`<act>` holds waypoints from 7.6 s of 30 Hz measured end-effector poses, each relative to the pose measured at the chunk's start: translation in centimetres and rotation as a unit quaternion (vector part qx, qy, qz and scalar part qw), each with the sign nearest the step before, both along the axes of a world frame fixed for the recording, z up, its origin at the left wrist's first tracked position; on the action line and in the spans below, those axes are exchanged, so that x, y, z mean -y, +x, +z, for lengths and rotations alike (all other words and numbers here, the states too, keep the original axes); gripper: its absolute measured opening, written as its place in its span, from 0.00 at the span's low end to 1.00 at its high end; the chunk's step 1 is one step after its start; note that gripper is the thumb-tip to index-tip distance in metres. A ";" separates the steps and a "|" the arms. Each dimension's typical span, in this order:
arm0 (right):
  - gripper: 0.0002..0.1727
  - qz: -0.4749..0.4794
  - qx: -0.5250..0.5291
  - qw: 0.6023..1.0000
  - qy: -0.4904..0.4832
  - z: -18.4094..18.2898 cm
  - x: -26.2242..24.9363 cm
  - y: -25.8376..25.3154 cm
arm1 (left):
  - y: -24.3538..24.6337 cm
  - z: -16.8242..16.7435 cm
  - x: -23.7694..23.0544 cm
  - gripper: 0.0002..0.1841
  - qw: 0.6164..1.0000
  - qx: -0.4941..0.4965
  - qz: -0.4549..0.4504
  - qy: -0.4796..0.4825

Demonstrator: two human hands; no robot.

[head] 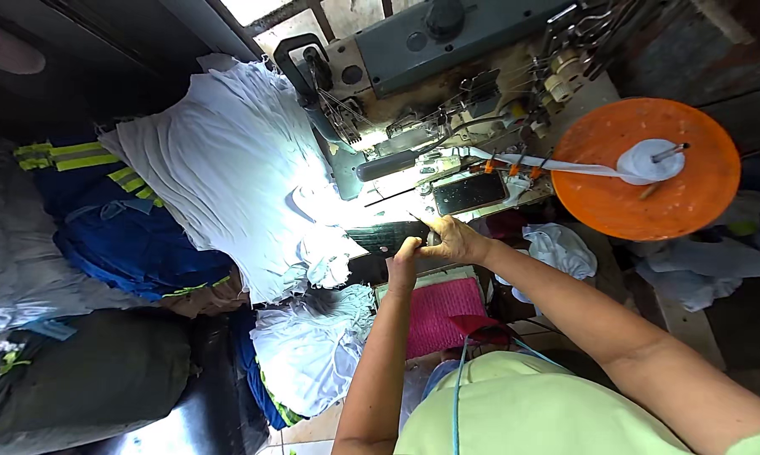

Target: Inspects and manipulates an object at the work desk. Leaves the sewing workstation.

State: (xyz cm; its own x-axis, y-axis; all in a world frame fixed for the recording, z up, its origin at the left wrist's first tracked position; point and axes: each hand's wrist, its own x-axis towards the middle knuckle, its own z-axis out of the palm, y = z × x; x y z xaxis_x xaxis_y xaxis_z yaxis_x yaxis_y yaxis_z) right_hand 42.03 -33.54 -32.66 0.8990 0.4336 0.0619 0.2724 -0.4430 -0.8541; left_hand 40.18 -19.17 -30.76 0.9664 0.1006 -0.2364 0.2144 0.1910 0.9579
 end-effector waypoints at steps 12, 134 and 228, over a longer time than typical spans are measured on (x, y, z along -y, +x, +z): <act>0.40 -0.025 0.015 1.000 -0.007 -0.2 -0.2 -0.3 | 0.1 0.6 0.5 0.11 0.998 -0.035 0.044 -0.014; 0.39 -0.043 0.038 0.998 0.032 -1.2 -0.2 -1.4 | -0.7 2.0 2.4 0.08 0.984 -0.080 0.139 -0.075; 0.47 -0.021 -0.009 0.999 0.040 0.0 0.0 -2.5 | -2.1 0.5 0.5 0.09 0.999 0.010 -0.006 -0.041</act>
State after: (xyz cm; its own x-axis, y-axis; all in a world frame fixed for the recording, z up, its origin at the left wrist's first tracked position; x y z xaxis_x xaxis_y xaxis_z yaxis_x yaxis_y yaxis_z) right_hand 39.52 -33.55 -32.68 0.9179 0.3891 0.0782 0.2390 -0.3846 -0.8916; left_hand 38.05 -19.64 -30.22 0.9721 0.0701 -0.2238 0.1981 0.2659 0.9434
